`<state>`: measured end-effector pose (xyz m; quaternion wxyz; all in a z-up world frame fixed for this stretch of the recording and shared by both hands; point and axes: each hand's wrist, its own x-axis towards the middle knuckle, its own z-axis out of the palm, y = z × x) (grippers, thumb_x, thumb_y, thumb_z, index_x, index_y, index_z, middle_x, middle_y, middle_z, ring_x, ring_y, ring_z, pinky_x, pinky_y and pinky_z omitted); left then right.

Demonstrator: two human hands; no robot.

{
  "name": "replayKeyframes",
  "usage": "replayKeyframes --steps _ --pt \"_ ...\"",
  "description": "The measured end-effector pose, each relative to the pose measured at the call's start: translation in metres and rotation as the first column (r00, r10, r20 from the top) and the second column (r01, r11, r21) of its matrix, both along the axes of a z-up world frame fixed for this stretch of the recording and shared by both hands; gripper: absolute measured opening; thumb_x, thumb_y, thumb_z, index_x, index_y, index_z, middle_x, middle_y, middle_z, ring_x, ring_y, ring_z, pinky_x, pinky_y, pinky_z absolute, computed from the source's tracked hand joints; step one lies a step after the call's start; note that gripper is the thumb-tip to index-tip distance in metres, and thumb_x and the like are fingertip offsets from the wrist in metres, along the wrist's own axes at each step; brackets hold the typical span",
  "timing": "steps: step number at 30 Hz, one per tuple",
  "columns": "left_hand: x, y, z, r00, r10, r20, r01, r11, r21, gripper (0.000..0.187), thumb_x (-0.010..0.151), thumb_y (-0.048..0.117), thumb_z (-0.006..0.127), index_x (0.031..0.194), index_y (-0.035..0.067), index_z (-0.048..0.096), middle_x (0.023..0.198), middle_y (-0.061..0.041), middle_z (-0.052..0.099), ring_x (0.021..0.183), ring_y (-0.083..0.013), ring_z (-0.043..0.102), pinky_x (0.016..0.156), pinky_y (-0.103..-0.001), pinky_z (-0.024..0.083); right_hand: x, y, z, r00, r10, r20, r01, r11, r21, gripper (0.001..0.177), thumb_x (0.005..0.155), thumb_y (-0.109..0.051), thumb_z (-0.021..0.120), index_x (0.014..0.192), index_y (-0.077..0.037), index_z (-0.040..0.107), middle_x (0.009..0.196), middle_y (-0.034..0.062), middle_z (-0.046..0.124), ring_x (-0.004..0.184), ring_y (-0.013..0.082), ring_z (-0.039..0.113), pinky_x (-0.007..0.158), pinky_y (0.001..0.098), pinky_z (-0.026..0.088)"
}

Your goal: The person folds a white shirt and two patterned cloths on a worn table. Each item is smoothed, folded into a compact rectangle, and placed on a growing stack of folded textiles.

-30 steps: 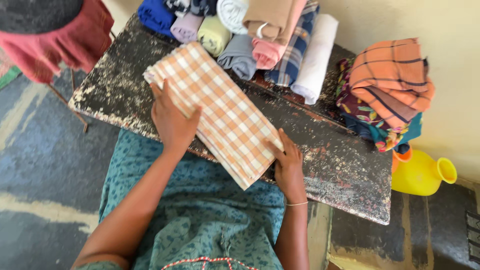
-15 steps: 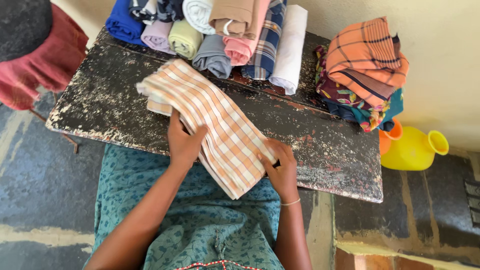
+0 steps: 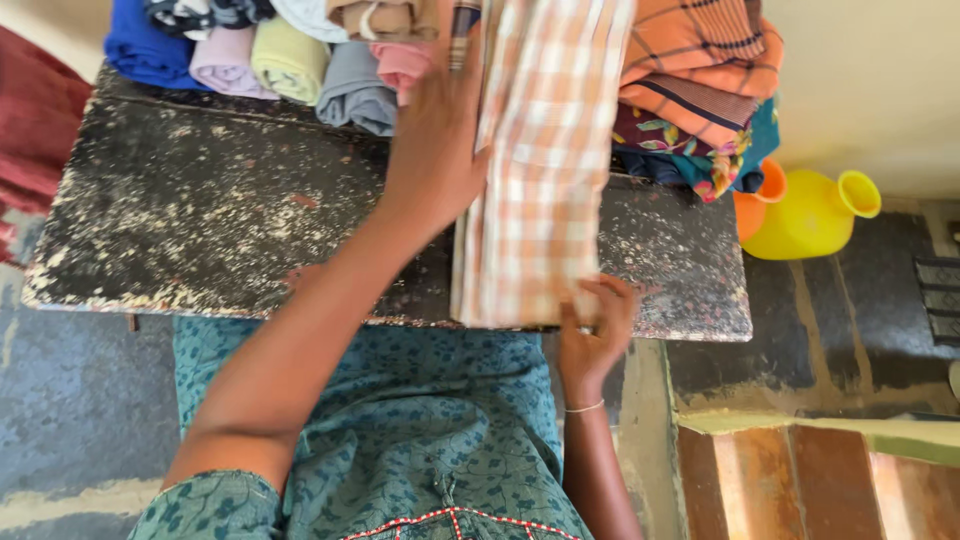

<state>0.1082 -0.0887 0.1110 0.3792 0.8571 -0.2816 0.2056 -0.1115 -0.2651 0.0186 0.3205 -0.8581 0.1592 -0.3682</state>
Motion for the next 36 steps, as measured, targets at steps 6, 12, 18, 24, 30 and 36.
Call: replayKeyframes --steps 6,12,18,24,30,36 --pt "-0.075 -0.001 -0.060 0.905 -0.409 -0.115 0.425 0.866 0.264 0.057 0.078 0.030 0.077 0.128 0.007 0.063 0.146 -0.019 0.052 0.139 -0.0413 0.041 0.111 -0.059 0.033 0.004 0.009 0.012 0.950 0.098 -0.296 -0.211 0.900 -0.381 0.051 0.076 -0.027 0.082 0.121 -0.009 0.067 0.143 0.0193 0.050 0.134 0.0421 0.041 0.109 0.0566 0.032" --pt "-0.114 0.005 -0.108 0.921 -0.387 0.044 0.356 0.883 0.307 0.046 0.090 0.020 0.063 0.133 0.006 0.064 0.151 -0.018 0.054 0.145 -0.0370 0.044 0.121 -0.052 0.033 0.021 -0.007 0.023 0.824 0.286 -0.489 -0.487 0.799 -0.354 0.057 0.077 -0.018 0.078 0.131 -0.010 0.064 0.153 0.0165 0.046 0.143 0.0463 0.036 0.115 0.0571 0.034" --pt "-0.114 0.006 -0.121 0.932 -0.350 0.097 0.277 0.858 0.432 0.040 0.092 0.014 0.057 0.130 0.001 0.065 0.143 -0.015 0.061 0.136 -0.0332 0.056 0.115 -0.046 0.043 0.017 -0.018 0.036 0.765 0.285 -0.578 -0.530 0.789 -0.312 0.060 0.080 -0.005 0.069 0.139 -0.013 0.064 0.155 0.0078 0.056 0.146 0.0383 0.045 0.120 0.0491 0.039" --pt "-0.094 0.014 -0.113 0.925 -0.359 0.127 0.317 0.910 0.268 0.034 0.094 0.012 0.061 0.126 0.001 0.065 0.129 -0.010 0.068 0.123 -0.0255 0.067 0.108 -0.038 0.053 0.014 -0.005 0.038 0.842 0.191 -0.504 -0.465 0.732 -0.499 0.047 0.084 -0.017 0.079 0.129 -0.012 0.068 0.146 0.0071 0.061 0.139 0.0340 0.049 0.112 0.0528 0.038" --pt "-0.093 0.023 -0.097 0.883 -0.469 0.036 0.450 0.865 0.225 0.023 0.092 0.012 0.064 0.113 0.004 0.069 0.107 -0.006 0.068 0.097 -0.0210 0.070 0.081 -0.034 0.057 0.009 0.002 0.028 0.897 0.162 -0.411 -0.413 0.639 -0.649 0.038 0.087 -0.004 0.075 0.124 -0.011 0.072 0.130 0.0052 0.068 0.127 0.0278 0.061 0.112 0.0512 0.041" --pt "-0.097 0.033 -0.093 0.847 -0.523 0.091 0.471 0.820 0.326 0.029 0.080 0.012 0.065 0.108 0.007 0.069 0.108 -0.006 0.068 0.101 -0.0226 0.070 0.085 -0.034 0.059 0.007 -0.008 0.032 0.838 0.391 -0.381 -0.544 0.658 -0.521 0.029 0.088 0.007 0.069 0.114 -0.006 0.069 0.122 0.0089 0.074 0.120 0.0255 0.070 0.108 0.0444 0.050"
